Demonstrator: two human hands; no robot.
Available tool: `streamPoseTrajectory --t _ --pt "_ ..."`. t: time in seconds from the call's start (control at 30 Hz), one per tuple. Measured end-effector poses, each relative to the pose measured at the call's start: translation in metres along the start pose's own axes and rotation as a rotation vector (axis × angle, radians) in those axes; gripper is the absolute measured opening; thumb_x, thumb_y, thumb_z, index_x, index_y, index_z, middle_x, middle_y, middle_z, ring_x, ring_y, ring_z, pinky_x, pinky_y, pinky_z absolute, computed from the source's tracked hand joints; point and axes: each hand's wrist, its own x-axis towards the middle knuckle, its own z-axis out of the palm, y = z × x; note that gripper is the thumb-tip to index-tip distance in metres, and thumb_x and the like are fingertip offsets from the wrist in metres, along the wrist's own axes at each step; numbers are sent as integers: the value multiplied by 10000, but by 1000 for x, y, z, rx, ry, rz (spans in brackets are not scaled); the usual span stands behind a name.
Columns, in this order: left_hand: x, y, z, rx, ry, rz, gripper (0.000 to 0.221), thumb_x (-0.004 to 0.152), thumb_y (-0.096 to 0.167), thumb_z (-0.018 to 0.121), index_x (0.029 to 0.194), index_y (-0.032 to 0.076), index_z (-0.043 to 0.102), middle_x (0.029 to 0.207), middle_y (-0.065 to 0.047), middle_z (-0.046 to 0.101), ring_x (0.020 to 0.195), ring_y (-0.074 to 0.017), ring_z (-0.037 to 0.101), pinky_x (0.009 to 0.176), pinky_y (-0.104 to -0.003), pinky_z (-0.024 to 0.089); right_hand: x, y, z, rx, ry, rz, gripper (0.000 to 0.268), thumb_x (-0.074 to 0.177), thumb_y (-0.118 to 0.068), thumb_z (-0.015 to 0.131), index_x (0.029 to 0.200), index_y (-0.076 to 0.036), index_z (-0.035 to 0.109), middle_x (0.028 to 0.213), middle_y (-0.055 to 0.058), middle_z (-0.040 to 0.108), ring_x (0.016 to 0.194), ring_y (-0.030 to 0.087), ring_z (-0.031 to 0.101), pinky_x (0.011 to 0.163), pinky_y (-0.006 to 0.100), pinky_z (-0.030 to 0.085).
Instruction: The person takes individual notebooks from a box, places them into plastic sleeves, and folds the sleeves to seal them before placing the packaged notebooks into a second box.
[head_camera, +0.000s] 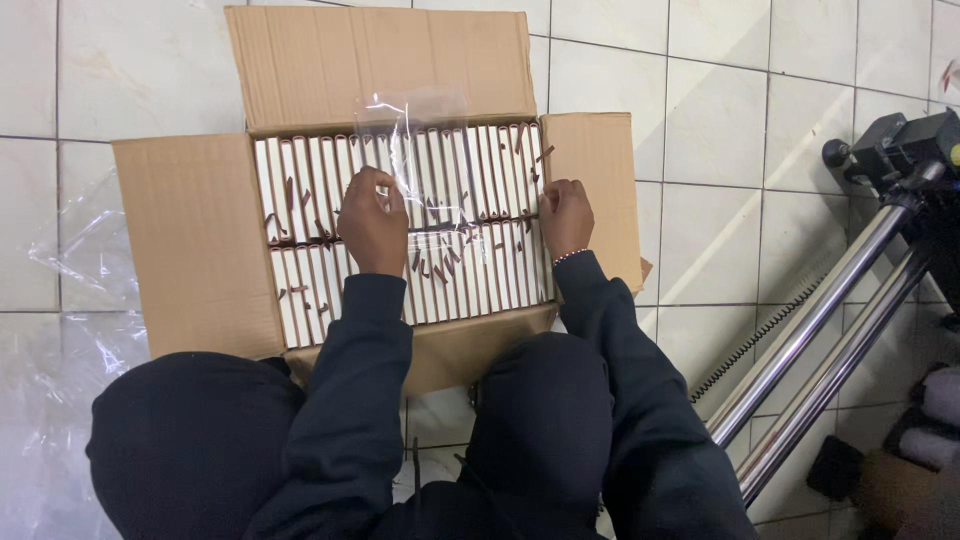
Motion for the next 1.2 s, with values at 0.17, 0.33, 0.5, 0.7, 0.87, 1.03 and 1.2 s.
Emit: streamPoseTrajectory --t 0.17,0.33,0.5,0.7,0.87,1.03,1.2 --pt "-21 -31 34 67 -40 7 295 851 -48 729 959 175 568 926 -1 633 876 -331 699 883 -504 532 23 -11 3 -3 28 -24 173 927 -121 710 1091 -111 654 928 69 583 896 333 691 783 494 577" --pt "-27 -28 43 35 -49 -33 295 859 -70 698 943 178 561 903 -5 605 841 -346 698 747 -500 570 51 -26 -11 22 35 -57 297 925 -224 803 1130 -120 615 951 54 555 916 345 687 789 510 573" --pt "-24 -20 43 18 -54 -14 295 852 -67 694 946 175 554 899 -5 595 849 -339 704 716 -482 576 78 -3 19 -44 76 -99 174 905 -226 815 855 -119 688 825 20 552 780 338 702 707 490 590" --pt "-15 -7 31 9 -35 -36 299 863 -76 692 937 180 557 886 -8 599 772 -328 685 666 -463 558 60 -10 19 126 142 -116 166 1000 -182 694 909 -81 599 910 36 564 874 335 692 761 486 584" --pt "-14 -9 33 11 -33 -43 305 841 -79 704 931 176 564 879 -9 607 743 -322 681 645 -460 544 52 -21 10 267 227 -224 173 1051 -182 595 913 -82 565 908 42 551 891 316 672 777 443 558" --pt "-14 -7 32 -20 -23 -43 305 840 -88 711 926 170 572 880 -25 614 745 -348 678 637 -463 534 48 -40 -12 424 373 -338 156 1053 -104 555 910 -42 548 926 83 549 930 303 652 833 374 547" --pt "-11 -12 33 -52 -10 -47 306 824 -93 706 920 169 582 881 -23 615 800 -373 689 700 -471 545 37 -40 -19 431 433 -328 253 1087 -241 488 926 -50 527 956 60 512 977 277 636 853 355 556"
